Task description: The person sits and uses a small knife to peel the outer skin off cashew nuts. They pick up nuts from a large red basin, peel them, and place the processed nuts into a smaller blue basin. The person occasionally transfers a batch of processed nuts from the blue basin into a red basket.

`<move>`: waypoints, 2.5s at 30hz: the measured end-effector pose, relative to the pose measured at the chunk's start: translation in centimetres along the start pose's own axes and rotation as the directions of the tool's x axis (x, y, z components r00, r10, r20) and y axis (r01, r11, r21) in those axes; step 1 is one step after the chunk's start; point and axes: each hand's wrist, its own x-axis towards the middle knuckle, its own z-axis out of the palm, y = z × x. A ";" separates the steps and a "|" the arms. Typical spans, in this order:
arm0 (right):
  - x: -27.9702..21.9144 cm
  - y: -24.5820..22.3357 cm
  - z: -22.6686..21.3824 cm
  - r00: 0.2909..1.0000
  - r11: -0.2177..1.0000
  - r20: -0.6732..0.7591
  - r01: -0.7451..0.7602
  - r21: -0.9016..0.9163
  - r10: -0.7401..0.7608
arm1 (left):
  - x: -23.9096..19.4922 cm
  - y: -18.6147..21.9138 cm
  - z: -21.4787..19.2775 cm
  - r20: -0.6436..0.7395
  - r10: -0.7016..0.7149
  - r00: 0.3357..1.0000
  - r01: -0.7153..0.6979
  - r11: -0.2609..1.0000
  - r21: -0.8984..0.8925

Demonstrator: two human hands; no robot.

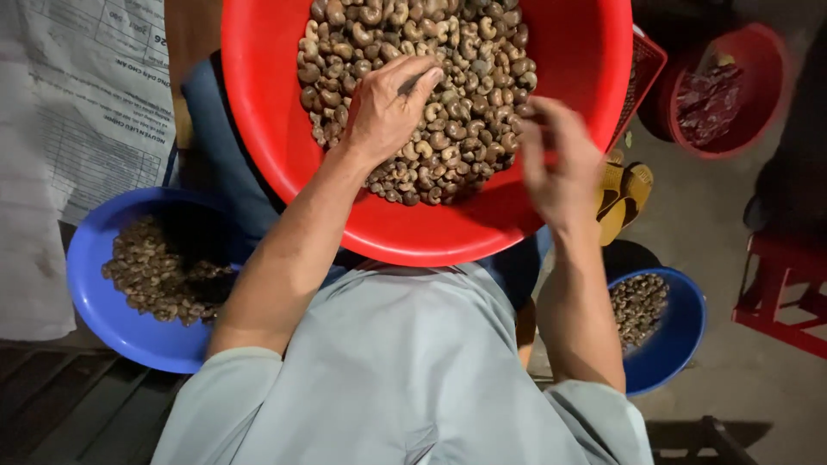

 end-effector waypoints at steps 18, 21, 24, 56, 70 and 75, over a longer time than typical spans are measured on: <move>2.0 2.9 11.6 0.855 0.930 0.513 0.244 -0.274 -0.074 | -0.2 0.7 -0.1 0.109 -0.102 0.989 0.092 0.992 0.086; 2.1 3.1 11.8 0.846 0.938 0.531 0.218 -0.268 -0.045 | -0.1 0.9 -0.5 0.092 -0.121 0.988 0.114 0.990 0.082; 1.9 3.2 12.1 0.834 0.925 0.549 0.246 -0.290 -0.050 | -0.1 0.5 -0.3 0.087 -0.130 0.988 0.122 0.989 0.084; 5.4 -0.4 6.7 0.731 0.081 0.562 -0.634 0.769 0.387 | 1.4 3.9 -2.6 0.145 -0.039 0.989 0.093 0.915 -0.391; 5.2 -0.1 7.0 0.740 0.067 0.534 -0.608 0.791 0.409 | 1.4 3.8 -2.4 0.133 0.002 0.991 0.057 0.898 -0.437; 5.1 0.1 7.1 0.757 0.100 0.529 -0.603 0.791 0.384 | 1.5 4.3 -2.9 0.130 -0.047 0.990 0.107 0.859 -0.500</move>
